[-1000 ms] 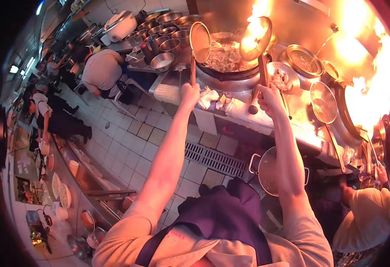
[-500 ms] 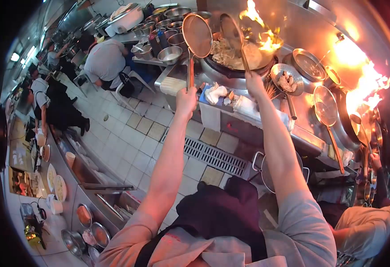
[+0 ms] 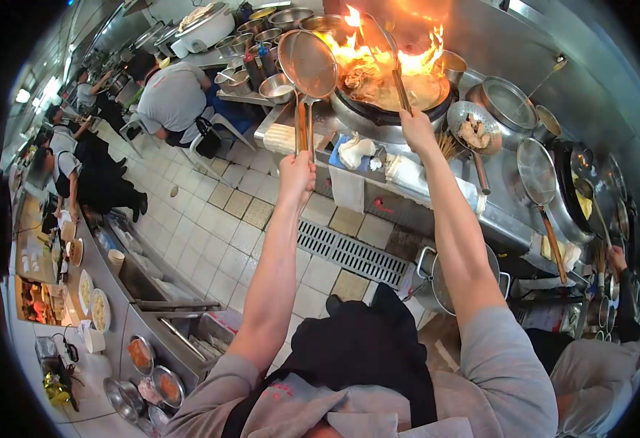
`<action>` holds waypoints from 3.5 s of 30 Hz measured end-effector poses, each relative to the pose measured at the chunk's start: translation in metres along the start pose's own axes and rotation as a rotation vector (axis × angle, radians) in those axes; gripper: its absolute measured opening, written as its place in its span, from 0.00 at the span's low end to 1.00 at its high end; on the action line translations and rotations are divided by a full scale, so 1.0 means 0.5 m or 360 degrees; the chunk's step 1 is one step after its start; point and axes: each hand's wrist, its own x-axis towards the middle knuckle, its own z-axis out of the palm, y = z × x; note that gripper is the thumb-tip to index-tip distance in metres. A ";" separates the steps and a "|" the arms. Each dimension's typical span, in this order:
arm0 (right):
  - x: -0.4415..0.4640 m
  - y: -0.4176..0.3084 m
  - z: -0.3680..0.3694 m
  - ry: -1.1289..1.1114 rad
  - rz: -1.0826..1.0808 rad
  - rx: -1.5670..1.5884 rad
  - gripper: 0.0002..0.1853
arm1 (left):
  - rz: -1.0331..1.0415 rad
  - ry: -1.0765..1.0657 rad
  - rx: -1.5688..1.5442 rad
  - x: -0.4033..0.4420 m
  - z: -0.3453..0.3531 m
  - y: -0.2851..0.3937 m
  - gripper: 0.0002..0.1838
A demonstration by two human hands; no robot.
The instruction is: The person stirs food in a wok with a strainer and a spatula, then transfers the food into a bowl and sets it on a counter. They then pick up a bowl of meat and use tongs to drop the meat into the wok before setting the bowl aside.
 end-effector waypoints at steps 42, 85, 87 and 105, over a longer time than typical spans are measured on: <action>0.066 0.050 -0.053 -0.0068 0.0297 0.0639 0.17 | 0.0119 -0.0087 -0.0017 0.012 0.116 -0.006 0.09; -0.067 -0.029 -0.142 -0.0359 0.0521 0.1413 0.13 | 0.0202 0.0061 0.0292 0.062 0.064 -0.045 0.07; -0.069 -0.032 -0.099 -0.0314 0.0281 0.0989 0.11 | 0.0199 0.0053 0.0293 0.056 0.064 -0.043 0.07; -0.027 0.141 0.034 0.0073 -0.0295 0.0199 0.20 | 0.0208 0.0134 0.0397 0.049 0.060 -0.039 0.08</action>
